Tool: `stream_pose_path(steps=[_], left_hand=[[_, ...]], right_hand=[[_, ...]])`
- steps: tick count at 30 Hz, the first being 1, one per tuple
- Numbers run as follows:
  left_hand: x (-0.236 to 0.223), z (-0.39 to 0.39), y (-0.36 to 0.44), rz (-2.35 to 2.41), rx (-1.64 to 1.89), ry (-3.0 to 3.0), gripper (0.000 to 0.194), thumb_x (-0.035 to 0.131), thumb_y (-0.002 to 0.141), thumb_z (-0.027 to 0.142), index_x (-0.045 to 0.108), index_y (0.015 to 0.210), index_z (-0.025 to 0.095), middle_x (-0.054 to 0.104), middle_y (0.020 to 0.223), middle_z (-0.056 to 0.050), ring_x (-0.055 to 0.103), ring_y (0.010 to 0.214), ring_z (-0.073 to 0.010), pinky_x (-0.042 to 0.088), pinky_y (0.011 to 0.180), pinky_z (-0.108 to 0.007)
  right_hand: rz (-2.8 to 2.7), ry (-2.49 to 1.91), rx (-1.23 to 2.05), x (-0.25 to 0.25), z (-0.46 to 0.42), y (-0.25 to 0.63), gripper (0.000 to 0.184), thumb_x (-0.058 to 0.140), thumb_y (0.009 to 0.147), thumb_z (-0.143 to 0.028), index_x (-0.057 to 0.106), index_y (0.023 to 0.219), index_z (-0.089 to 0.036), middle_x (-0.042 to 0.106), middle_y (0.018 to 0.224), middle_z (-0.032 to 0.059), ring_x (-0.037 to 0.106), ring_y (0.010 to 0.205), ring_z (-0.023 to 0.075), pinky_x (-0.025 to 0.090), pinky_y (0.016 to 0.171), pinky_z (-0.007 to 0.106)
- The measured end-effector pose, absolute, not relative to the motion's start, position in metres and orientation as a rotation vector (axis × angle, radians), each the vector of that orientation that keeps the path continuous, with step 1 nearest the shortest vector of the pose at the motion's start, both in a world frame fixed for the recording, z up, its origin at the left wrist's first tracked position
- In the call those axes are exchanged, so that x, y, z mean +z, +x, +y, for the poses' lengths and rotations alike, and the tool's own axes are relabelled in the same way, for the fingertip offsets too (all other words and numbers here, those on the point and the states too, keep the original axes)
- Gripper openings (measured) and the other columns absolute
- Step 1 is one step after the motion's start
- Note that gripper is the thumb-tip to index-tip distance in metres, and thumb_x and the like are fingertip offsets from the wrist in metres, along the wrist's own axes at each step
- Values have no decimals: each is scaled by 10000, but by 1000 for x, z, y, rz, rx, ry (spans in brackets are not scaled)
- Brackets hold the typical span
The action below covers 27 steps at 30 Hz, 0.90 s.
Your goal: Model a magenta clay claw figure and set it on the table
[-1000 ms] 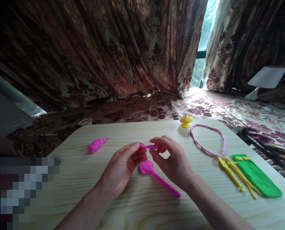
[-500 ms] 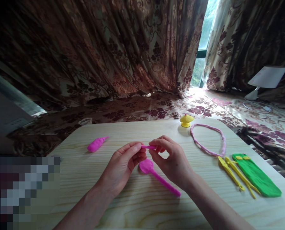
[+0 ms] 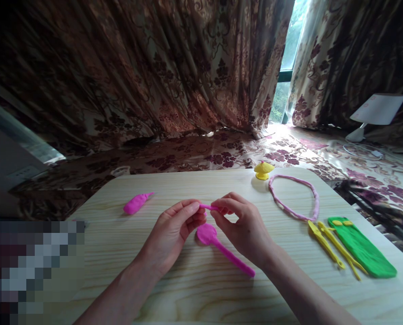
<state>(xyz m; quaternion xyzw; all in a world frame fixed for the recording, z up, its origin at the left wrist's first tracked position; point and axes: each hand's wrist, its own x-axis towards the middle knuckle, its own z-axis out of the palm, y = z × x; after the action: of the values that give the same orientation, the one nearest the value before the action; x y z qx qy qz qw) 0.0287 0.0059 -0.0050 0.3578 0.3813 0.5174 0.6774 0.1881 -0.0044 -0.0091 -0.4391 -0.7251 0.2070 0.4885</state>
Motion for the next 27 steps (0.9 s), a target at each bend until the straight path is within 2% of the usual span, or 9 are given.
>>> stream_pose_path(steps=[4, 10, 16, 22, 27], left_hand=[[-5, 5, 28, 865, 1158, 818, 179, 684, 701, 277, 662, 824, 149, 685, 755, -41, 605, 678, -118, 463, 722, -260], [-6, 7, 27, 828, 1162, 854, 231, 590, 784, 358, 645, 836, 139, 653, 791, -53, 593, 736, -137, 462, 725, -278], [-10, 10, 27, 876, 1165, 852, 217, 647, 735, 350, 639, 766, 135, 630, 743, -42, 577, 695, -131, 461, 703, -280], [-8, 6, 30, 826, 1115, 866, 270, 578, 792, 391, 645, 833, 134, 620, 797, -55, 560, 753, -136, 452, 735, -293], [-9, 4, 31, 856, 1034, 950, 227, 627, 766, 330, 664, 835, 117, 609, 764, -49, 538, 733, -122, 443, 746, -289]], right_hand=[[-1766, -1072, 502, -10, -5, 188, 235, 592, 800, -174, 617, 1033, -201, 583, 844, 34, 581, 734, 149, 500, 661, 294], [-1747, -1070, 502, -9, -5, 187, 150, 558, 819, -155, 639, 937, -201, 583, 823, 33, 569, 725, 147, 489, 635, 285], [-1744, -1057, 499, -11, -5, 188, 147, 570, 811, -141, 639, 933, -186, 578, 813, 27, 564, 714, 137, 483, 633, 273], [-1726, -1049, 481, -12, -5, 187, 153, 572, 806, -121, 637, 933, -178, 577, 823, 27, 561, 718, 132, 485, 638, 269], [-1747, -1015, 502, -11, -6, 185, 192, 585, 801, -133, 625, 982, -182, 573, 830, 25, 566, 734, 133, 493, 651, 269]])
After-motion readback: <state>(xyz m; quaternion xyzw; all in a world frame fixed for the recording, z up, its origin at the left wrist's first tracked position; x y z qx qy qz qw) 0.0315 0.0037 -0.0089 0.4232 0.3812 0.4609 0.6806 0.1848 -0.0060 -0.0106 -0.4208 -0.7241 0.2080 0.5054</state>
